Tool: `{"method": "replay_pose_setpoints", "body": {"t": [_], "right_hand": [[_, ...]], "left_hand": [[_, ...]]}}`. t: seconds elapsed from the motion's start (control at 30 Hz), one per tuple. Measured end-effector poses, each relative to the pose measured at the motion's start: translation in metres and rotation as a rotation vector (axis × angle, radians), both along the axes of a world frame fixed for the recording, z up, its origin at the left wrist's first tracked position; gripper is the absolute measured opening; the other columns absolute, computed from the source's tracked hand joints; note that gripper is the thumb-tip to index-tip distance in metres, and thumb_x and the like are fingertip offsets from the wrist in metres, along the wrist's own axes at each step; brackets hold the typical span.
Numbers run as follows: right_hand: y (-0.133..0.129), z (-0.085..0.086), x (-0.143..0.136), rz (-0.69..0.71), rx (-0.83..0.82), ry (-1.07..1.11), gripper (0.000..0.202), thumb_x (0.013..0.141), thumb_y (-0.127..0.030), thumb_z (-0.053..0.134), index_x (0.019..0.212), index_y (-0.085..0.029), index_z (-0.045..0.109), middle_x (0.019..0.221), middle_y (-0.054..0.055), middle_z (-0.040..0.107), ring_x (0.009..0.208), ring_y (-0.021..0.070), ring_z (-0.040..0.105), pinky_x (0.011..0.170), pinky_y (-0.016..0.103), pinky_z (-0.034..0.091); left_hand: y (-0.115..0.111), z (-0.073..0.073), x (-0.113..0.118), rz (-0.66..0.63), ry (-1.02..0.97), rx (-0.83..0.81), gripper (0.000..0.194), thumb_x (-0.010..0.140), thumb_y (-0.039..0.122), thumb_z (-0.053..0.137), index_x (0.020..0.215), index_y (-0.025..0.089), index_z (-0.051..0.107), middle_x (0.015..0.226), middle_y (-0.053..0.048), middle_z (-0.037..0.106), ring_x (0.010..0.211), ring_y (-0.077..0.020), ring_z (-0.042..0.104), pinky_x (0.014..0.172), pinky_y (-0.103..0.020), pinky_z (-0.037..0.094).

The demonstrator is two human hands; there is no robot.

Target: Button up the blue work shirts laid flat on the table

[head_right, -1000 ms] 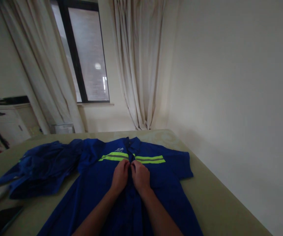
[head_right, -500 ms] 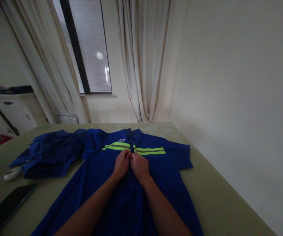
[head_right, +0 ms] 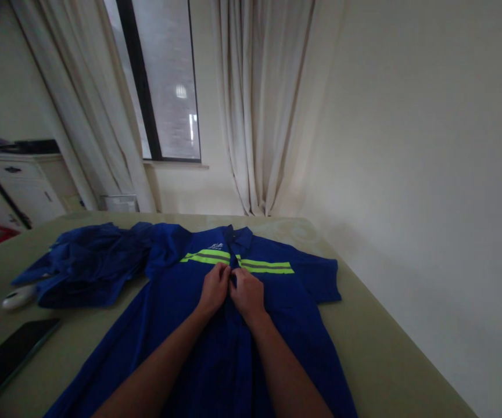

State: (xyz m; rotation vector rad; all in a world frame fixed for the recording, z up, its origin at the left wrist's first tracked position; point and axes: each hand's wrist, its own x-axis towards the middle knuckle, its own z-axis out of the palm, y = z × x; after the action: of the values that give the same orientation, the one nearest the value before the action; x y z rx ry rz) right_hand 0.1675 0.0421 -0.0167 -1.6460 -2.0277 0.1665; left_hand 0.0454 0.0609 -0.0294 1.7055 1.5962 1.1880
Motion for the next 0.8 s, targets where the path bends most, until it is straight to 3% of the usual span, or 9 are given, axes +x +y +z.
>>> {"method": "replay_pose_setpoints", "body": {"t": [0.33, 0.53, 0.8], "right_hand": [[0.001, -0.002, -0.001, -0.034, 0.031, -0.05, 0.023, 0.104, -0.029, 0.046, 0.101, -0.024, 0.068, 0.102, 0.003, 0.074, 0.089, 0.0172, 0.069, 0.072, 0.024, 0.041], [0.006, -0.004, 0.002, 0.026, 0.026, -0.003, 0.024, 0.104, -0.029, 0.046, 0.102, -0.024, 0.069, 0.103, 0.003, 0.074, 0.093, 0.0181, 0.069, 0.076, 0.025, 0.042], [0.011, -0.005, 0.004, 0.03, 0.007, -0.021, 0.021, 0.101, -0.031, 0.049, 0.1, -0.025, 0.069, 0.101, 0.003, 0.074, 0.089, 0.0188, 0.069, 0.072, 0.025, 0.041]], "left_hand": [[0.0, -0.001, 0.001, -0.004, 0.03, -0.004, 0.016, 0.098, 0.028, 0.051, 0.095, 0.023, 0.066, 0.095, -0.003, 0.074, 0.089, -0.0182, 0.067, 0.075, -0.026, 0.044], [0.001, -0.001, 0.001, 0.007, 0.089, -0.014, 0.021, 0.1, 0.023, 0.048, 0.087, 0.022, 0.064, 0.089, -0.004, 0.073, 0.085, -0.0184, 0.067, 0.074, -0.026, 0.041], [-0.003, 0.006, 0.0, -0.013, 0.147, -0.034, 0.023, 0.104, 0.027, 0.043, 0.092, 0.024, 0.062, 0.091, -0.001, 0.075, 0.086, -0.0157, 0.069, 0.074, -0.023, 0.042]]}}
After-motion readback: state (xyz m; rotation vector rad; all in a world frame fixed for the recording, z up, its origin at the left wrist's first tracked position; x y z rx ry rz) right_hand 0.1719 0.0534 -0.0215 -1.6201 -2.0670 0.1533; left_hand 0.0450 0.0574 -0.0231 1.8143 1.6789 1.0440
